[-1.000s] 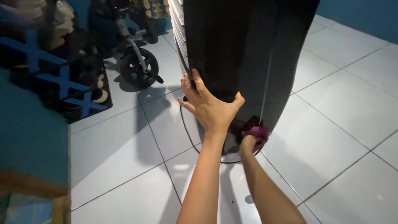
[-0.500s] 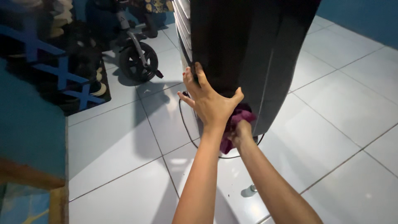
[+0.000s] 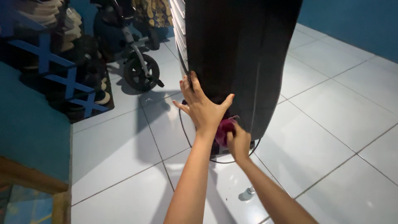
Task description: The person wipes the exterior of a black portable air conditioner with a purple cloth. They clean the back, sides, and front vents of the unit, moving around it to reach different surfaces.
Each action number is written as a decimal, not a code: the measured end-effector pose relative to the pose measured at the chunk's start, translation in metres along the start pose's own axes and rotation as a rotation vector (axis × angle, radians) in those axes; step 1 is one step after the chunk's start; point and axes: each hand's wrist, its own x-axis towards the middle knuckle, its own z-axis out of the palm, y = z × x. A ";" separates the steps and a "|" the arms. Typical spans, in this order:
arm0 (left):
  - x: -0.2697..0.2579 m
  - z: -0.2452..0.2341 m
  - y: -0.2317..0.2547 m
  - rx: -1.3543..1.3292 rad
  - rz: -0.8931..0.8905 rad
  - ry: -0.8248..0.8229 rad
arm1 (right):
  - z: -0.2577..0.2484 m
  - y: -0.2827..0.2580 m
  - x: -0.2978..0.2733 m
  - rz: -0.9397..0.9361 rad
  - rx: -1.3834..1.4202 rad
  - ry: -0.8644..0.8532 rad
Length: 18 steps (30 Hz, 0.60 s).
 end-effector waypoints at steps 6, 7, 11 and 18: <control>-0.002 0.006 -0.007 -0.012 0.044 0.044 | -0.039 -0.027 0.067 -0.063 0.146 -0.027; -0.001 0.008 -0.010 -0.009 0.064 0.063 | -0.041 -0.029 0.071 -0.045 0.125 -0.045; 0.003 0.011 -0.019 0.036 0.105 0.075 | -0.032 -0.010 0.060 0.020 0.076 -0.113; 0.051 -0.013 0.021 -0.074 0.093 0.135 | -0.039 0.028 0.059 -0.162 0.105 -0.258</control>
